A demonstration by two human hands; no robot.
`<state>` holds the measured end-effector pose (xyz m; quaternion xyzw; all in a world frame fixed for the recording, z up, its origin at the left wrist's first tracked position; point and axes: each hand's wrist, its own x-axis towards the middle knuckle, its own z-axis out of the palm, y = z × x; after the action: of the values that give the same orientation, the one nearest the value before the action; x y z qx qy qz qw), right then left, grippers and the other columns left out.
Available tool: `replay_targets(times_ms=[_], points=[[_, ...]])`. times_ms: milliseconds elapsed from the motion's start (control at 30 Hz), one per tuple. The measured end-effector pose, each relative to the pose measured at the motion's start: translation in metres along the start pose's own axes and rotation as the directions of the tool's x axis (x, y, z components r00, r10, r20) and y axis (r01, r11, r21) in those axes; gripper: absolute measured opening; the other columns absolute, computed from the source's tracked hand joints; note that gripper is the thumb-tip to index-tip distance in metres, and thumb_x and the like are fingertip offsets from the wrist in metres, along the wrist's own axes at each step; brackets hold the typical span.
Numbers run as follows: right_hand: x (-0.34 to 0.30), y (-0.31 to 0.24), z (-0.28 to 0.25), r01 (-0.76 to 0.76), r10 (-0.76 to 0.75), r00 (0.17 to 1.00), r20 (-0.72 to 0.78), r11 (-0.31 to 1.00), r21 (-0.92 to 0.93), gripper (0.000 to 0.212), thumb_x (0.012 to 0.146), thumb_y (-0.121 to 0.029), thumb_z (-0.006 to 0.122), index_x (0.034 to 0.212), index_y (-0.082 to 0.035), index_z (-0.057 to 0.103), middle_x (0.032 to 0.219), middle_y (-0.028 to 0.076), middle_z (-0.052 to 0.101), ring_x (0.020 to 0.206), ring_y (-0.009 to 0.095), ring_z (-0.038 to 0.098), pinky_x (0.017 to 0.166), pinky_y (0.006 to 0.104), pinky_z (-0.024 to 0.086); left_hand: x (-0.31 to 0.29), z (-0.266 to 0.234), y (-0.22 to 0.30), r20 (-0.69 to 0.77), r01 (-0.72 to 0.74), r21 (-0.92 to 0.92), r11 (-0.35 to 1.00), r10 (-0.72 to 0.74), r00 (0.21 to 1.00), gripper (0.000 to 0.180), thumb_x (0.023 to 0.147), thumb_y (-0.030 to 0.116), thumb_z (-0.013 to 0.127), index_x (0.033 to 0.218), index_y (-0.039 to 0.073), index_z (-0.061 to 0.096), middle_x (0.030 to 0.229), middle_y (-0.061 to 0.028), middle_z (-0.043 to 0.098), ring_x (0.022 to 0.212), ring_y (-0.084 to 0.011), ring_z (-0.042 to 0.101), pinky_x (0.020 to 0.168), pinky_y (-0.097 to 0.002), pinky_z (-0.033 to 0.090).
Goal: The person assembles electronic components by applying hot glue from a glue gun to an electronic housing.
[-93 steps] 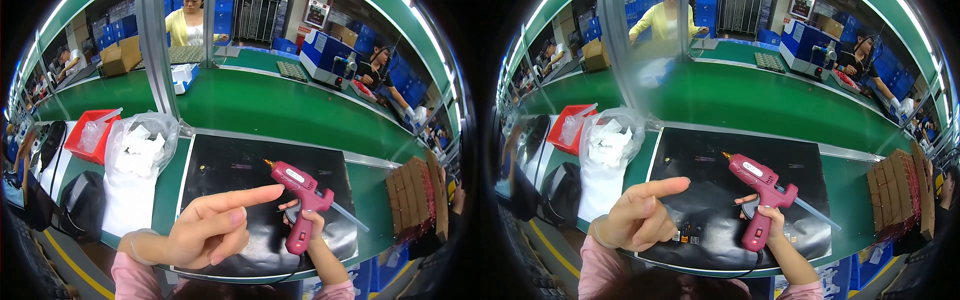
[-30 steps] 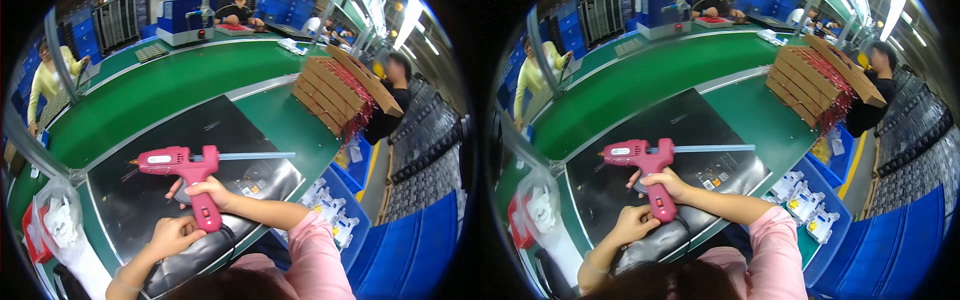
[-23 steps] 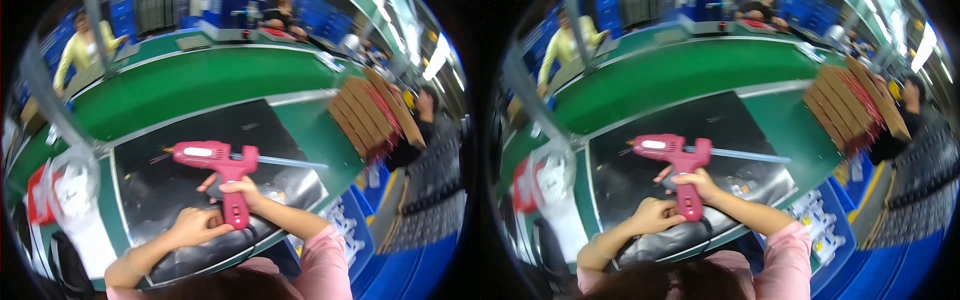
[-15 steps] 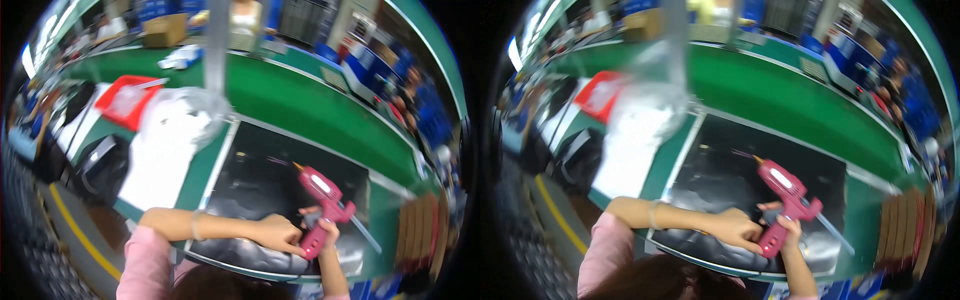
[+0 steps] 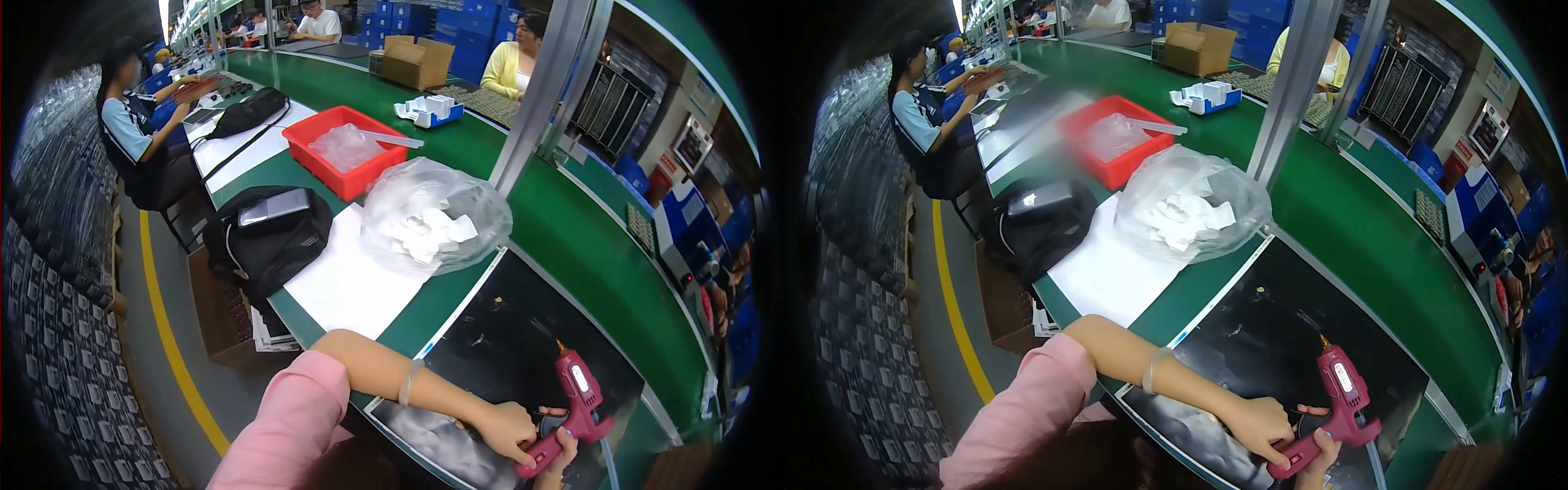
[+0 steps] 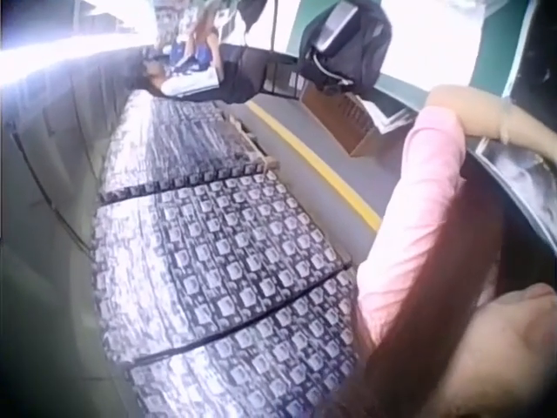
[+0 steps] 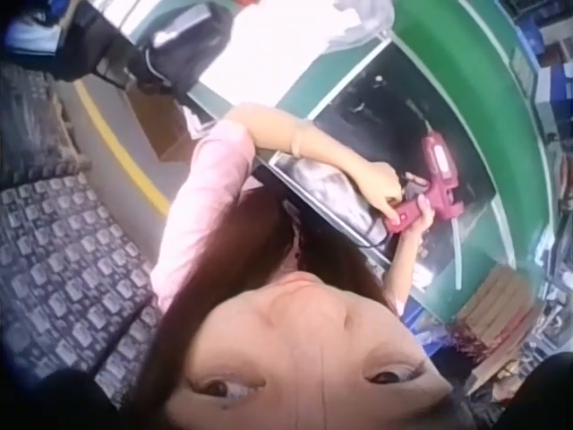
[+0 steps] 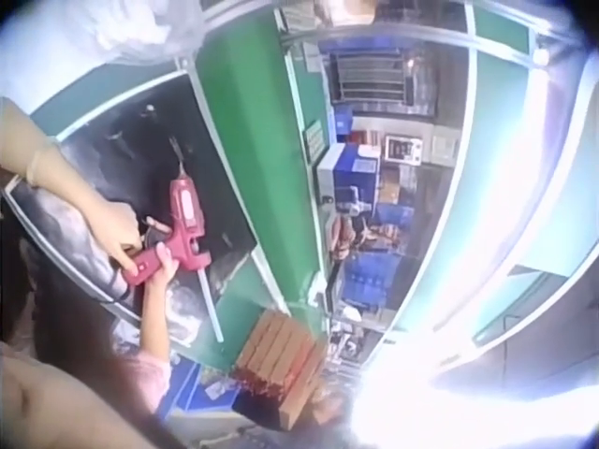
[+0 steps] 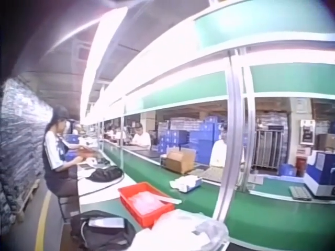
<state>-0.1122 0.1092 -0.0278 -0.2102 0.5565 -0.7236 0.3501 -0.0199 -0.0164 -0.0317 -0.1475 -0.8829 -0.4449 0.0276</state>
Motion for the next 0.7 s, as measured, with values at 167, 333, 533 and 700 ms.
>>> replay_targets(times_ms=[167, 333, 533, 700], points=[[-0.004, -0.005, 0.005, 0.020, -0.019, 1.000, 0.010, 0.997, -0.079, 0.047, 0.061, -0.022, 0.052, 0.096, 0.008, 0.044, 0.087, 0.024, 0.053, 0.064, 0.023, 0.056, 0.063, 0.0310, 0.047, 0.001, 0.001, -0.002, 0.000, -0.008, -0.001, 1.000, 0.008, 1.000, 0.045, 0.071, 0.049, 0.052, 0.054, 0.008, 0.054, 0.051, -0.0072, 0.055, 0.051, -0.0268, 0.055, 0.046, -0.0357, 0.042], [-0.004, -0.004, -0.011, -0.122, 0.137, 0.988, 0.067, 0.975, -0.186, 0.050, 0.070, -0.018, 0.048, 0.108, 0.013, 0.039, 0.104, 0.025, 0.048, 0.094, 0.031, 0.052, 0.084, 0.0367, 0.041, -0.001, 0.002, -0.003, -0.003, 0.010, 0.006, 1.000, -0.010, 1.000, 0.044, 0.069, 0.049, 0.053, 0.054, 0.008, 0.054, 0.052, -0.0076, 0.055, 0.052, -0.0277, 0.055, 0.047, -0.0359, 0.042], [-0.005, -0.005, -0.011, -0.120, 0.135, 0.988, 0.080, 0.979, -0.163, 0.049, 0.069, -0.015, 0.049, 0.107, 0.015, 0.039, 0.101, 0.025, 0.050, 0.088, 0.031, 0.054, 0.081, 0.0371, 0.043, 0.001, 0.005, -0.003, -0.015, -0.014, 0.024, 1.000, 0.015, 1.000, 0.044, 0.069, 0.050, 0.053, 0.053, 0.008, 0.054, 0.052, -0.0081, 0.055, 0.052, -0.0276, 0.055, 0.047, -0.0360, 0.043], [-0.007, -0.013, 0.005, -0.027, 0.050, 0.984, 0.170, 0.991, -0.134, 0.047, 0.069, -0.014, 0.051, 0.105, 0.014, 0.041, 0.100, 0.024, 0.051, 0.087, 0.030, 0.055, 0.081, 0.0366, 0.043, -0.001, 0.002, 0.000, -0.018, -0.014, 0.011, 1.000, 0.015, 1.000, 0.044, 0.068, 0.049, 0.054, 0.052, 0.008, 0.054, 0.051, -0.0070, 0.055, 0.050, -0.0267, 0.055, 0.046, -0.0352, 0.042]])
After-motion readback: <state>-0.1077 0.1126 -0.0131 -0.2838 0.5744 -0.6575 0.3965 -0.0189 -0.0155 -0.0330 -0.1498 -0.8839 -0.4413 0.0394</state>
